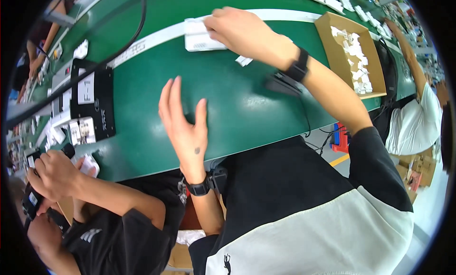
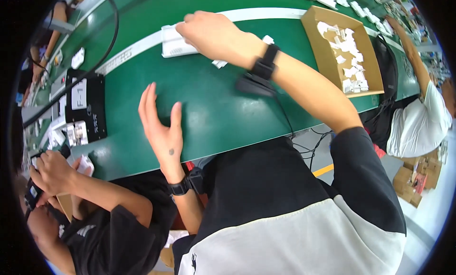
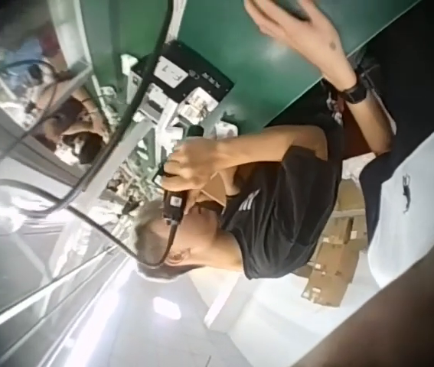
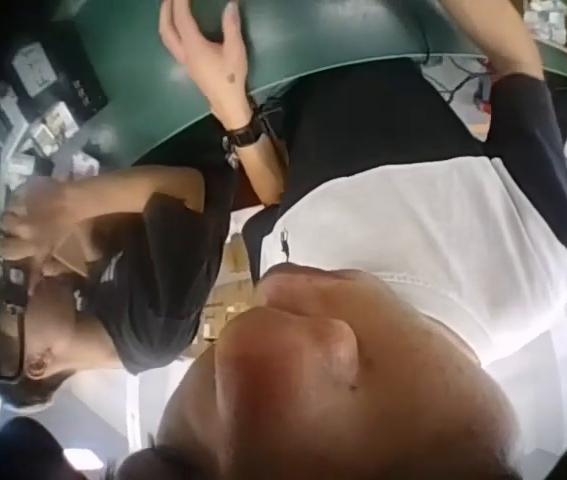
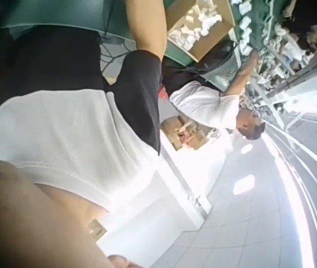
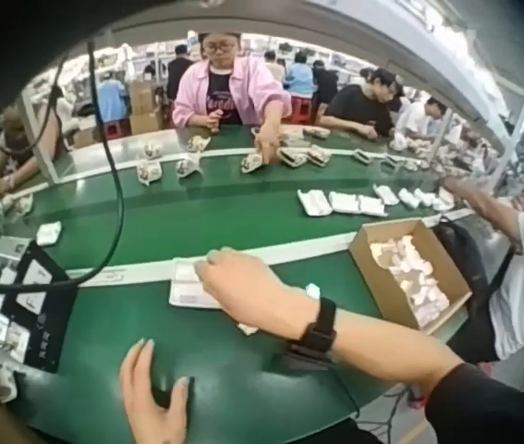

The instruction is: Folding and assembling small white paper components on a factory assembly line.

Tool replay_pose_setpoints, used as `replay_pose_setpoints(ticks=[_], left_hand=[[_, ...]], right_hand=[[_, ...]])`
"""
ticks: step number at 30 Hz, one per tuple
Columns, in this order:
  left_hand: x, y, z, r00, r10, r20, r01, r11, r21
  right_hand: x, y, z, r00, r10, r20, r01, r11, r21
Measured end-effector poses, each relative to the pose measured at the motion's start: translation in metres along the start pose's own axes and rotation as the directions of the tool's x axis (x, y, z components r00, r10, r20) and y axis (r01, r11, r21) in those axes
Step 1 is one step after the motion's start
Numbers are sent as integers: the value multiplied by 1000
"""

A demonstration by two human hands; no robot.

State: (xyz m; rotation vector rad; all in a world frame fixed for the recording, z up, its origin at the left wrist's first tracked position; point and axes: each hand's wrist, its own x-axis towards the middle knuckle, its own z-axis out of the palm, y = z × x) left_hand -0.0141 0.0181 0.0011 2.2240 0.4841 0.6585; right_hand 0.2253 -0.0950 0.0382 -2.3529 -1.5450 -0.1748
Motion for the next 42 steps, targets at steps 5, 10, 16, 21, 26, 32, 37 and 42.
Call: replay_pose_setpoints(ticks=[5, 10, 16, 21, 26, 32, 37, 42], left_hand=[[-12, -9, -24, 999, -21, -24, 26, 975, 219], [-40, -34, -55, 958, -159, -239, 233, 918, 320], [-23, -24, -35, 998, -12, -66, 41, 891, 453], [-40, -27, -53, 995, -15, -102, 59, 892, 447], [-30, -32, -40, 997, -21, -76, 56, 871, 488], [-29, -34, -49, 996, -29, -83, 69, 845, 530], [-18, -34, -47, 997, 14, -71, 21, 886, 463], [-31, -28, -50, 978, -93, -188, 160, 910, 381]], right_hand=[[-6, 36, -18, 968, 87, -237, -74, 995, 64], [-84, 20, -48, 980, 197, -35, -191, 973, 134], [-93, -21, -8, 969, 239, -59, -228, 962, 153], [-85, -33, 2, 934, 353, 52, -356, 911, 207], [-138, -7, -53, 925, 376, -50, -359, 912, 200], [-210, 28, -113, 652, 714, -254, -720, 688, 87], [-212, 37, -79, 664, 716, -217, -714, 693, 100], [-203, 29, -81, 710, 691, -135, -683, 722, 111]])
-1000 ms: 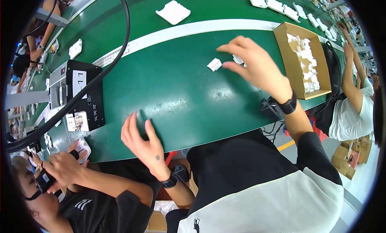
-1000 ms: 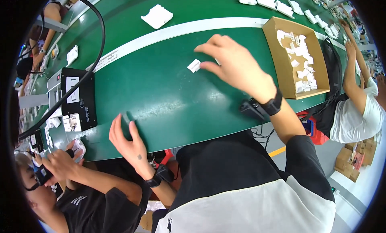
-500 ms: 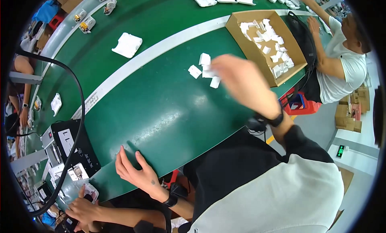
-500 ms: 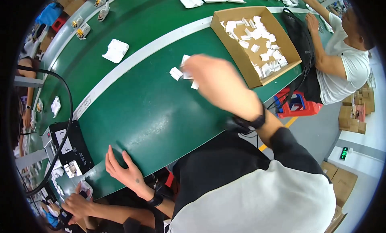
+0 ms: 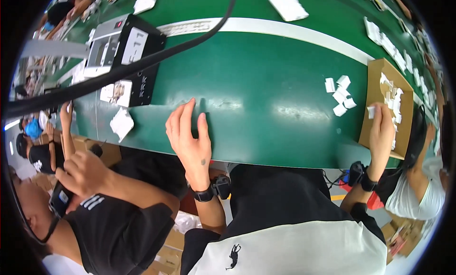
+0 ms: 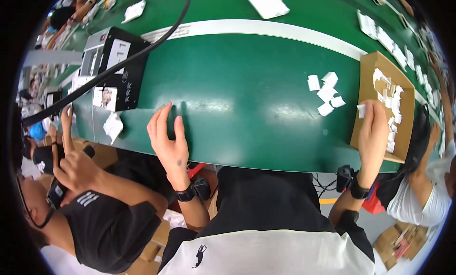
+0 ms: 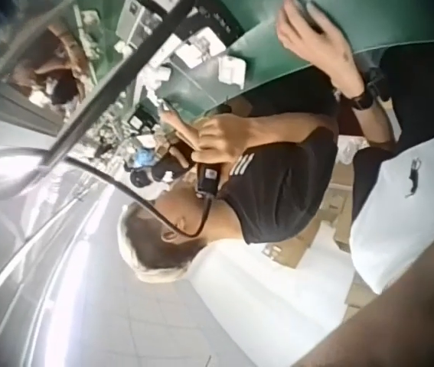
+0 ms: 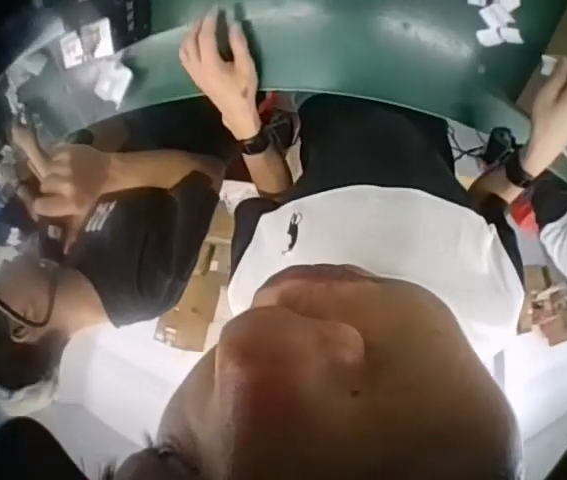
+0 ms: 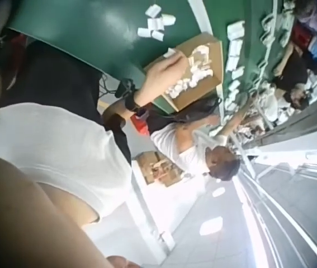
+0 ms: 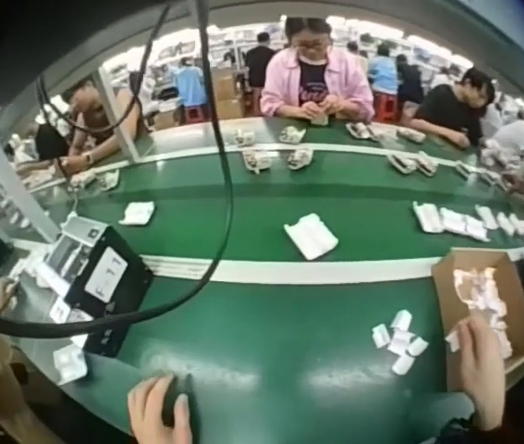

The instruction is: Folding and assembling small white paper components on a factory assembly line.

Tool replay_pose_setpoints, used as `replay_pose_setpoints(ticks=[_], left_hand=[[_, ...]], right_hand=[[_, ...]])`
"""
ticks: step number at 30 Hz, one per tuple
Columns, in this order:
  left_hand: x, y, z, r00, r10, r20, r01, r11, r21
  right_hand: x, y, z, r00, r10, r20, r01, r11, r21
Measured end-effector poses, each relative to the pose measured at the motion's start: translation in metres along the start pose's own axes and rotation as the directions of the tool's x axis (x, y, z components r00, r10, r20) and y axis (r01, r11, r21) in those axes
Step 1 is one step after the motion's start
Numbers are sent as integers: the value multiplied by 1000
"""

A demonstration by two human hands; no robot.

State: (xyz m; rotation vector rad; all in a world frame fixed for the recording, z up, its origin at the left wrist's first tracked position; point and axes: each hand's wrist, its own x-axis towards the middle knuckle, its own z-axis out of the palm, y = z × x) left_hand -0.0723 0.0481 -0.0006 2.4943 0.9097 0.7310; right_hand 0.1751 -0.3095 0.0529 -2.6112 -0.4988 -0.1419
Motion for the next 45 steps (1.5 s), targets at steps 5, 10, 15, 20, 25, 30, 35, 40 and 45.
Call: replay_pose_setpoints(ticks=[5, 10, 15, 20, 25, 30, 35, 40, 45], left_hand=[[7, -56, -23, 893, -58, -446, 195, 943, 268], [10, -153, -37, 849, -167, -501, 333, 906, 263], [17, -102, -40, 904, -94, -417, 231, 928, 292], [-27, -49, -28, 977, -189, -96, 208, 946, 249], [-24, 31, 0, 986, 136, 93, -131, 989, -66], [-4, 50, 12, 923, 307, 232, -276, 948, -159], [1, 54, 28, 929, 280, 241, -222, 945, -240], [4, 58, 31, 923, 328, 199, -269, 923, -274], [2, 56, 29, 924, 331, 191, -279, 926, -253]], right_hand=[[-19, -11, -11, 993, 34, 111, -42, 997, 70], [-26, -24, -14, 980, -180, -80, 174, 982, -78], [-10, -74, -21, 977, -80, -200, 119, 974, 191], [9, -106, 36, 922, -207, 327, 14, 862, 507], [25, -89, 68, 822, -505, 263, 419, 850, 320], [30, -110, 61, 778, -560, 285, 484, 824, 297], [26, -150, 62, 712, -682, 168, 561, 696, 448], [25, -154, 76, 654, -714, 249, 635, 697, 332], [28, -162, 78, 589, -757, 284, 692, 653, 307]])
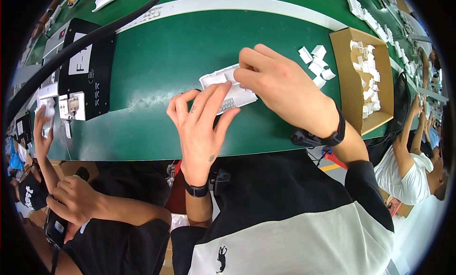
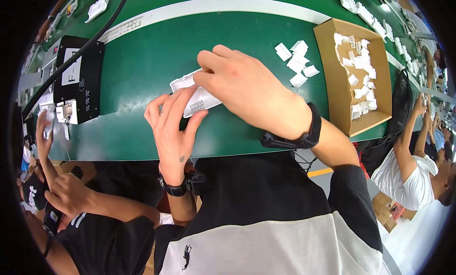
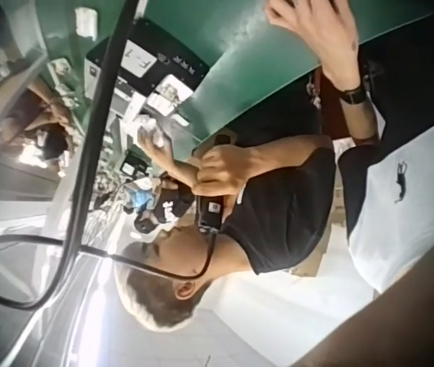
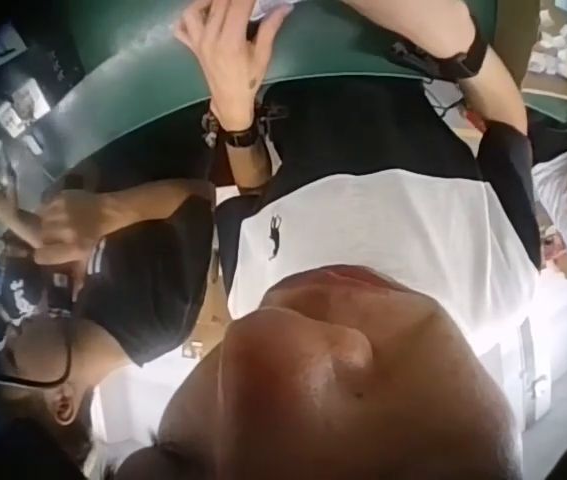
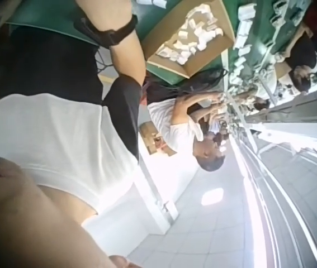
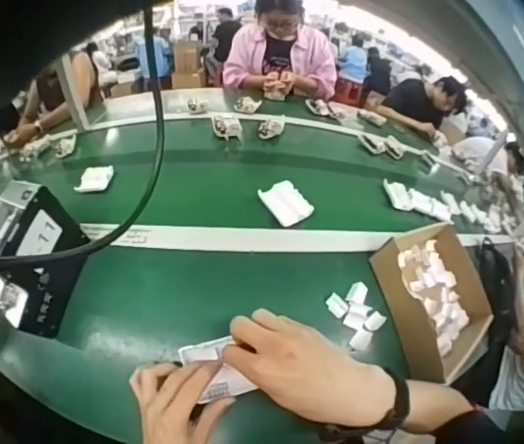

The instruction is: Folding and assembling small white paper components on a factory assembly line.

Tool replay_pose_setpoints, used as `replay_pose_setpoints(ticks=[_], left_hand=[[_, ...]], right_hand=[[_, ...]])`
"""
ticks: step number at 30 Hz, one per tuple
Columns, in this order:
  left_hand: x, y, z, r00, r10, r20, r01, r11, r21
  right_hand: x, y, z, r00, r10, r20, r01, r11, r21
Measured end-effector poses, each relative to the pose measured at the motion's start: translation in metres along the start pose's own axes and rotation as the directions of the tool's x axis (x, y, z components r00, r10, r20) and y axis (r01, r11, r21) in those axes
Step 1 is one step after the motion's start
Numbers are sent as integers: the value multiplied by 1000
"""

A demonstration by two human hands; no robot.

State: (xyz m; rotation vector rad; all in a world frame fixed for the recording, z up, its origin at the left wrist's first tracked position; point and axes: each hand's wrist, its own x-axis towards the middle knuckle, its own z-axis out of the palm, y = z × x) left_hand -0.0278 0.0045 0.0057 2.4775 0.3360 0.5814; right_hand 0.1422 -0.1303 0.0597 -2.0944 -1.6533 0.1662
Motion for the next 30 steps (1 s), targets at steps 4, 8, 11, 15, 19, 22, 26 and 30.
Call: replay_pose_setpoints(ticks=[4, 8, 11, 15, 19, 22, 26, 30], left_hand=[[-1, -4, 1, 1000, 23, 7, -23, 999, 36], [0, -5, 6, 999, 45, 0, -45, 999, 25], [-2, 1, 3, 998, 67, 8, -67, 995, 76], [5, 6, 3, 995, 96, 32, -100, 983, 156], [-2, -5, 4, 993, 114, 22, -115, 988, 98], [-3, -2, 1, 992, 123, -18, -121, 990, 77], [-17, -7, -6, 964, -83, -252, 72, 996, -54], [-36, -26, -26, 926, -264, -271, 291, 955, 63]], right_hand=[[0, 11, 7, 1000, -1, -9, 1, 998, 66], [2, 15, 6, 998, -37, 58, 34, 999, 40], [6, 8, 3, 995, -58, 76, 60, 998, -17], [5, 4, 6, 996, -55, 73, 61, 994, -89], [3, 6, 8, 996, -74, 47, 80, 984, -161], [2, 3, 15, 998, -63, 7, 63, 973, -221], [13, 17, 17, 998, -56, -1, 54, 958, -282], [55, 56, 3, 920, 47, -390, -191, 921, -339]])
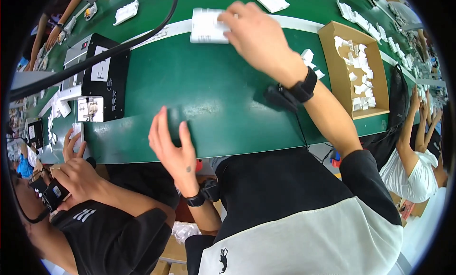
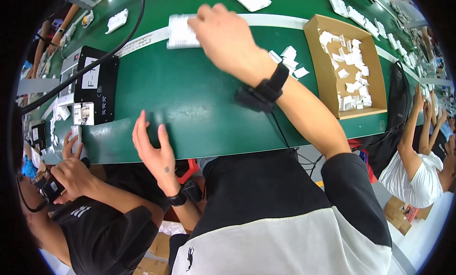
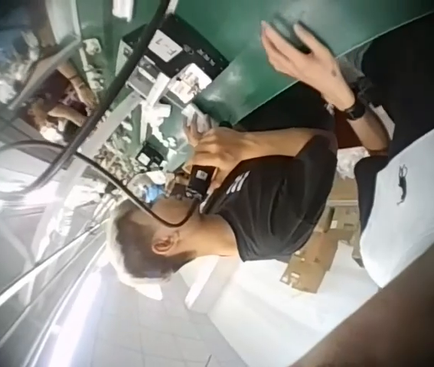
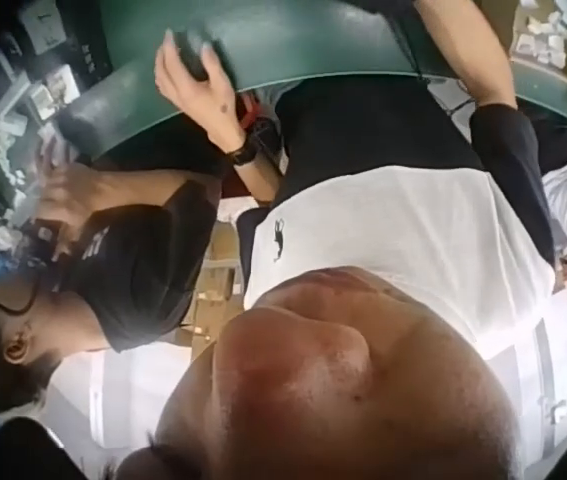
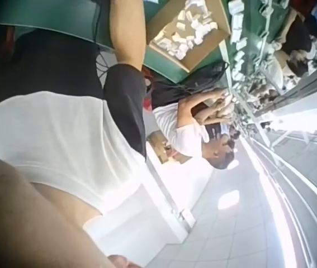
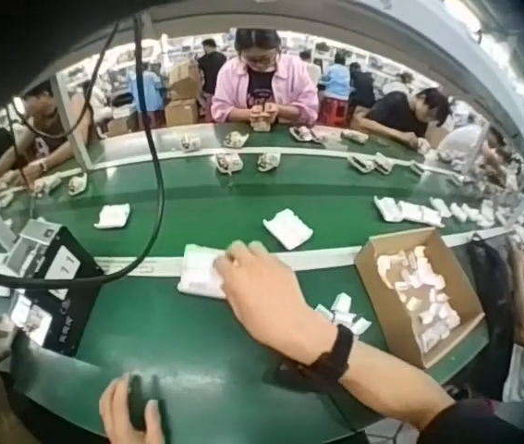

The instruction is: Folding and assembling small white paper components on a factory assembly line.

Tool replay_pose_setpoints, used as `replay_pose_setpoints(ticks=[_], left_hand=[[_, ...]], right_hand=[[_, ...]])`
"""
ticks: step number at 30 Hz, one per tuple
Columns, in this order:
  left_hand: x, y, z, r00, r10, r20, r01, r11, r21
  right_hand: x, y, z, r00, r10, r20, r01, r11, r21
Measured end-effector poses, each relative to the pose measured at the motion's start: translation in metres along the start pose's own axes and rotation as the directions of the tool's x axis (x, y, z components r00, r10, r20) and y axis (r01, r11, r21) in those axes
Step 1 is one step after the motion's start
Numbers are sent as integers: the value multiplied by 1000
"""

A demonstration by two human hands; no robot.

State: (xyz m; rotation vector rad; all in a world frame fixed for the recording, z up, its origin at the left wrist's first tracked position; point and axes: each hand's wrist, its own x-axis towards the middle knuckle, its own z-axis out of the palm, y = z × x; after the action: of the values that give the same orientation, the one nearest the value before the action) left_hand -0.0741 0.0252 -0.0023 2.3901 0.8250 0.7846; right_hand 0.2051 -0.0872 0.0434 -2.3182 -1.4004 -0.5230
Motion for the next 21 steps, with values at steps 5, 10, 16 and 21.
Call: replay_pose_setpoints(ticks=[5, 10, 16, 21], left_hand=[[-10, -15, -11, 999, 45, -7, -43, 990, 132], [13, 2, -5, 992, 60, 111, -72, 992, 107], [125, 25, 5, 916, 322, 238, -347, 936, 68], [245, 0, 70, 942, 307, 135, -336, 855, 396]], right_hand=[[-36, 27, -46, 968, 249, 12, -249, 967, 45], [-109, 36, -73, 852, 433, 295, -393, 900, -187], [-114, 42, -59, 892, 383, 240, -358, 923, -144], [-118, 41, -53, 944, 311, 110, -275, 927, -256]])
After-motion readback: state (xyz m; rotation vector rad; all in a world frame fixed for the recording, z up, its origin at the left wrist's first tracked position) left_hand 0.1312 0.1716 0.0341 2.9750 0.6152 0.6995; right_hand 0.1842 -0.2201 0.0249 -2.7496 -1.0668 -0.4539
